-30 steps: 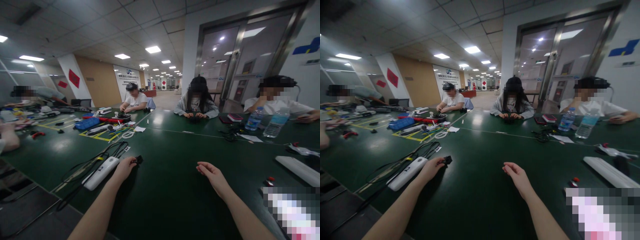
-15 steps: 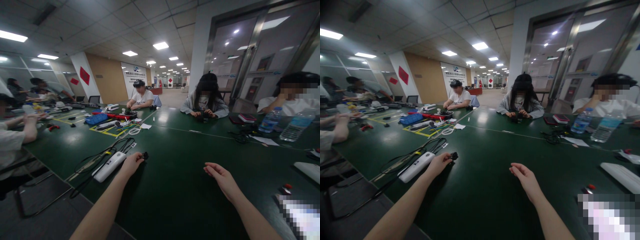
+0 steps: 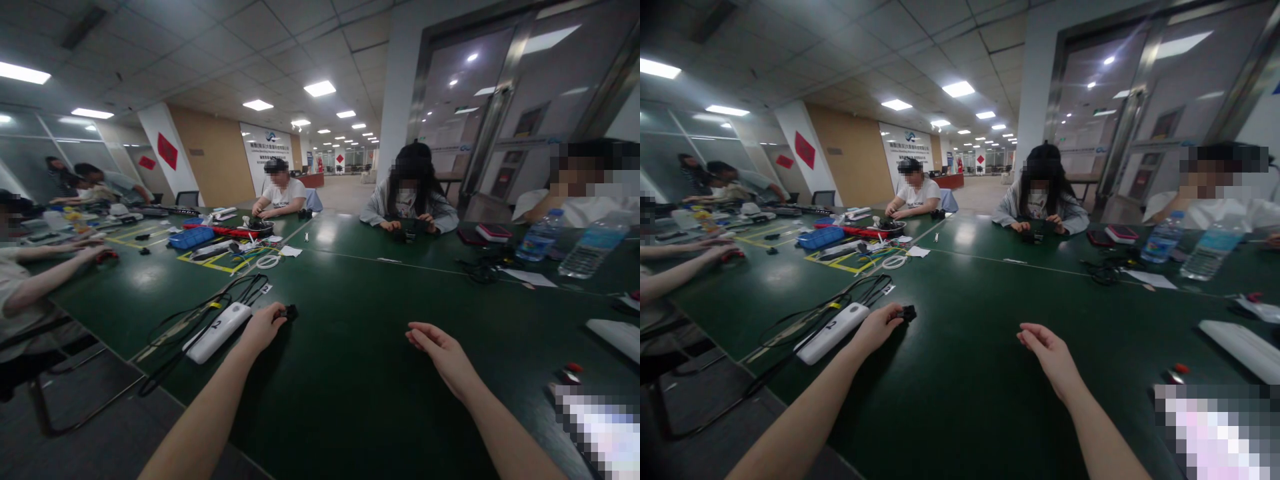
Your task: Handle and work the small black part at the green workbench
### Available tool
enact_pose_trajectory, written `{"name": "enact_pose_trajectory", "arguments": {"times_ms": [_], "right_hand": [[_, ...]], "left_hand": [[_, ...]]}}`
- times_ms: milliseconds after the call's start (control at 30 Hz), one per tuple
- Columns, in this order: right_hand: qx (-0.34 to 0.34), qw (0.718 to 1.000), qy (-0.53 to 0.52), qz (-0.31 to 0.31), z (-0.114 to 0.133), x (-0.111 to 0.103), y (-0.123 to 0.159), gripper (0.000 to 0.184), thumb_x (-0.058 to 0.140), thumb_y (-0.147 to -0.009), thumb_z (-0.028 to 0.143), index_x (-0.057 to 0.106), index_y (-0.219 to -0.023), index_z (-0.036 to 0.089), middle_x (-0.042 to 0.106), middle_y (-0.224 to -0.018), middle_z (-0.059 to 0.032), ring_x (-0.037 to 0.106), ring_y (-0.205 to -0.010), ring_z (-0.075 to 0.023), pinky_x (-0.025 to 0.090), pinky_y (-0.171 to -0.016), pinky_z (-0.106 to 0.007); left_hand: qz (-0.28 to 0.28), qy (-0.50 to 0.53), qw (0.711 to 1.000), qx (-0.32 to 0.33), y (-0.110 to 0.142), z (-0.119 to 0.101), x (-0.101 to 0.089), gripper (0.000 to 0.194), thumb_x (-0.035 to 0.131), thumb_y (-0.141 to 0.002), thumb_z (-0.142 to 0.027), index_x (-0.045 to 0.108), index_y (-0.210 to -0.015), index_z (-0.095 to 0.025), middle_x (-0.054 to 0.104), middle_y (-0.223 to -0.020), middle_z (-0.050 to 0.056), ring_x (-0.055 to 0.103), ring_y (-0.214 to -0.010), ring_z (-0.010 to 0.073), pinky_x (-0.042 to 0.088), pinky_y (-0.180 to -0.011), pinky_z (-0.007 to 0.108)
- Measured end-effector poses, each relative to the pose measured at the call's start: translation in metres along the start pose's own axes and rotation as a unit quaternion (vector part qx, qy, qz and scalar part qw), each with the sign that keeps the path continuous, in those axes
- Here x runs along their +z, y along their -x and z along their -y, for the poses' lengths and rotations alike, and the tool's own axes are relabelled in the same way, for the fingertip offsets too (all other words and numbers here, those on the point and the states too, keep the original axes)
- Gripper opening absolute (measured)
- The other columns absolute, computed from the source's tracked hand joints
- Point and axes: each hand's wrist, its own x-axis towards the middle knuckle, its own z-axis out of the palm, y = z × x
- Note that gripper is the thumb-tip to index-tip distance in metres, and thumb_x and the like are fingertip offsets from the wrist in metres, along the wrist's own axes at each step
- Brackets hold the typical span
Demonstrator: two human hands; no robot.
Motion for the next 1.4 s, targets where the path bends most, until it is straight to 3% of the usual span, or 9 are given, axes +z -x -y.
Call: {"name": "enact_pose_trajectory", "arguments": {"times_ms": [200, 633, 1400], "right_hand": [[-0.009, 1.000, 0.006, 0.011, -0.009, -0.005, -0.006, 0.031, 0.062, -0.069, 0.039, 0.063, -0.096, 0.024, 0.066, -0.093, -0.0034, 0.057, -0.097, -0.0235, 0.044, -0.085, -0.038], [-0.012, 1.000, 0.003, -0.002, -0.002, 0.001, -0.001, 0.027, 0.063, -0.068, 0.036, 0.064, -0.092, 0.024, 0.067, -0.089, -0.0030, 0.059, -0.092, -0.0225, 0.044, -0.085, -0.037], [-0.010, 1.000, 0.007, 0.006, 0.000, 0.000, 0.002, 0.028, 0.062, -0.069, 0.037, 0.064, -0.094, 0.024, 0.067, -0.091, -0.0030, 0.058, -0.095, -0.0236, 0.044, -0.085, -0.038]], "left_hand": [[0.005, -0.002, 1.000, 0.001, -0.002, 0.000, 0.000, 0.020, 0.048, -0.078, -0.030, 0.055, -0.095, -0.023, 0.062, -0.086, 0.002, 0.056, -0.082, 0.0167, 0.040, -0.071, 0.025], [0.011, -0.046, 0.998, -0.034, -0.001, -0.010, 0.000, 0.020, 0.045, -0.079, -0.033, 0.054, -0.094, -0.024, 0.060, -0.092, 0.003, 0.055, -0.082, 0.0173, 0.039, -0.067, 0.026], [0.016, -0.131, 0.991, -0.023, 0.000, -0.023, -0.001, 0.022, 0.040, -0.082, -0.035, 0.050, -0.097, -0.022, 0.059, -0.096, 0.005, 0.056, -0.087, 0.0195, 0.039, -0.070, 0.029]]}}
